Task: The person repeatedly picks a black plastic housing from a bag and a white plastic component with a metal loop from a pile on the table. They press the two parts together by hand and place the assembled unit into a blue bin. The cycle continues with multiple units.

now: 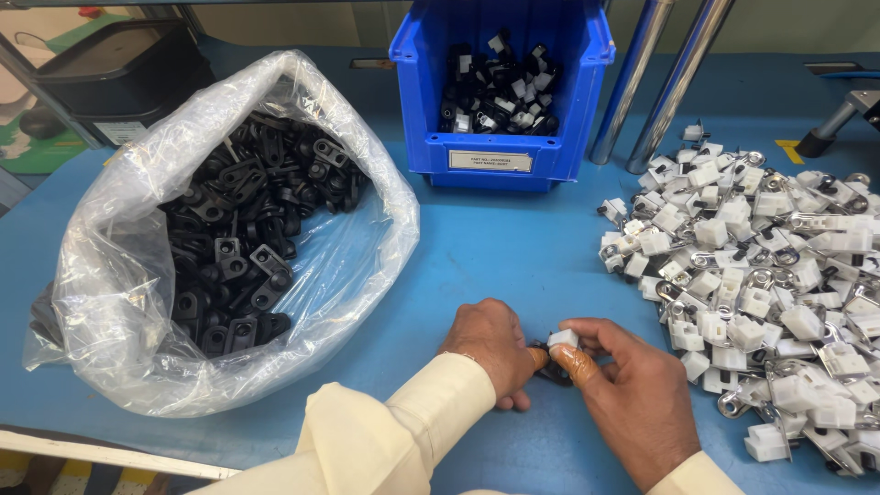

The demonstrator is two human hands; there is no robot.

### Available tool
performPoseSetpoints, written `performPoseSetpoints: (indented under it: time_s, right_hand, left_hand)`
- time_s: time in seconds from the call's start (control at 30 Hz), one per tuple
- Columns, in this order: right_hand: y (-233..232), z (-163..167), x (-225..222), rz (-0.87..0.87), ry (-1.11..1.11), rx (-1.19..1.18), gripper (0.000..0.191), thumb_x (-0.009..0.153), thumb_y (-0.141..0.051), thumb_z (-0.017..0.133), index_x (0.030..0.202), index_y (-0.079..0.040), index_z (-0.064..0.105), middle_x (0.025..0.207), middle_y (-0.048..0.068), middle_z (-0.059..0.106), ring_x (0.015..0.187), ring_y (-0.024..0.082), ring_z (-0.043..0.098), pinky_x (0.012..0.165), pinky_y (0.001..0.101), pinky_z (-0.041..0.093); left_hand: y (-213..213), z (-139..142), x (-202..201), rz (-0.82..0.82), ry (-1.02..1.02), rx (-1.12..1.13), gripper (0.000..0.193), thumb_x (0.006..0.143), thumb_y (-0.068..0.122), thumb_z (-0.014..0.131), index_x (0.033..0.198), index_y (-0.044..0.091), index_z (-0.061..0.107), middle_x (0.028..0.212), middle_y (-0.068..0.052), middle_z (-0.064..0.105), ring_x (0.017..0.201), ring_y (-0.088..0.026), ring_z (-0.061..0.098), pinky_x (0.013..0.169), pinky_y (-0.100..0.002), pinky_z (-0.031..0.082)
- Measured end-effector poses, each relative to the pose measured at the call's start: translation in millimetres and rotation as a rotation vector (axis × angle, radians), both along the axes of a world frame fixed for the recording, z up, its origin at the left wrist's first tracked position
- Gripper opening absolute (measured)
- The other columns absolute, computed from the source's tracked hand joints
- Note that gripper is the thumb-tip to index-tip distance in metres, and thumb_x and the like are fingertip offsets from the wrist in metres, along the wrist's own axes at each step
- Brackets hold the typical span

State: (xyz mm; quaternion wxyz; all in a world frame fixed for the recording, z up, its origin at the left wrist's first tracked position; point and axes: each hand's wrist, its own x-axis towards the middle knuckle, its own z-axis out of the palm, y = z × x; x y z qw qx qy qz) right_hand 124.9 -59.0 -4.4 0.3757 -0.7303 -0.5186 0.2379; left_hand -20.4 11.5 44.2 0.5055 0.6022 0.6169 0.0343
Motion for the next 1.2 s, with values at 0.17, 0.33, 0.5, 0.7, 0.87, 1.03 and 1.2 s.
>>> performPoseSetpoints:
  time_s: [0.17, 0.33, 0.5, 0.7, 0.87, 1.03, 1.2]
  right_hand:
    - [0.3, 4.9, -4.0, 0.131, -0.305, 0.214, 0.031, 0.079, -0.02, 0.079, 0.11, -0.014, 0.077, 0.09, 0.005, 0.075, 0.067, 0.018, 0.069, 0.058, 0.0318, 0.057]
    - [4.0, 4.9, -4.3, 0.097, -0.27, 0.09, 0.033, 0.082, -0.025, 0.081, 0.114, -0.018, 0.077, 0.088, 0.005, 0.076, 0.068, 0.021, 0.07, 0.062, 0.0351, 0.057]
    - [4.2, -0.2, 1.3, 0.26, -0.332, 0.31, 0.027, 0.077, -0.017, 0.08, 0.103, -0.01, 0.075, 0.091, 0.005, 0.076, 0.08, 0.023, 0.071, 0.066, 0.0362, 0.056]
    - [6.3, -0.4, 7.5, 0.355, -0.341, 0.36, 0.025, 0.075, -0.013, 0.079, 0.099, -0.007, 0.075, 0.086, 0.007, 0.076, 0.081, 0.024, 0.071, 0.068, 0.0372, 0.055]
    - [12.0, 11.1, 5.5, 0.359, -0.394, 0.272, 0.028, 0.073, -0.012, 0.079, 0.1, -0.009, 0.076, 0.084, 0.008, 0.076, 0.081, 0.026, 0.07, 0.069, 0.039, 0.055]
    - [18.4, 23.8, 0.7, 0.219, -0.355, -0.084, 0.032, 0.081, -0.022, 0.084, 0.112, -0.02, 0.08, 0.08, 0.008, 0.076, 0.076, 0.022, 0.071, 0.071, 0.036, 0.056]
    - [25.4, 20.6, 5.8, 0.207, -0.076, -0.134, 0.036, 0.081, -0.019, 0.082, 0.117, -0.018, 0.078, 0.079, 0.005, 0.077, 0.065, 0.015, 0.073, 0.064, 0.0309, 0.059]
  left_hand:
    - [1.5, 0.6, -1.3, -0.011, -0.06, -0.007, 0.018, 0.092, 0.016, 0.07, 0.095, -0.001, 0.066, 0.08, -0.015, 0.076, 0.061, -0.021, 0.076, 0.048, -0.028, 0.059]
    - [3.1, -4.9, -4.4, 0.029, -0.145, -0.017, 0.019, 0.096, 0.014, 0.061, 0.091, -0.003, 0.068, 0.08, -0.015, 0.076, 0.06, -0.022, 0.076, 0.048, -0.029, 0.061]
    - [3.3, -8.5, -4.8, 0.065, -0.173, -0.022, 0.018, 0.094, 0.006, 0.053, 0.093, -0.004, 0.068, 0.08, -0.016, 0.076, 0.059, -0.024, 0.076, 0.046, -0.03, 0.06]
    - [3.9, -0.3, -0.8, 0.017, -0.017, 0.038, 0.017, 0.097, 0.017, 0.058, 0.095, 0.004, 0.07, 0.082, -0.013, 0.078, 0.063, -0.023, 0.077, 0.056, -0.033, 0.061]
    - [-7.9, 1.4, 11.6, -0.197, 0.303, 0.466, 0.018, 0.087, 0.021, 0.076, 0.097, 0.006, 0.074, 0.099, -0.02, 0.073, 0.092, -0.035, 0.072, 0.081, -0.043, 0.061]
    - [-13.9, -5.2, 7.4, -0.133, 0.216, 0.51, 0.013, 0.088, 0.015, 0.072, 0.097, 0.005, 0.072, 0.1, -0.021, 0.073, 0.095, -0.037, 0.072, 0.084, -0.045, 0.06]
    - [-23.7, -13.3, -6.6, 0.069, -0.084, 0.216, 0.017, 0.09, 0.017, 0.075, 0.094, 0.002, 0.068, 0.086, -0.018, 0.076, 0.073, -0.027, 0.075, 0.06, -0.038, 0.059]
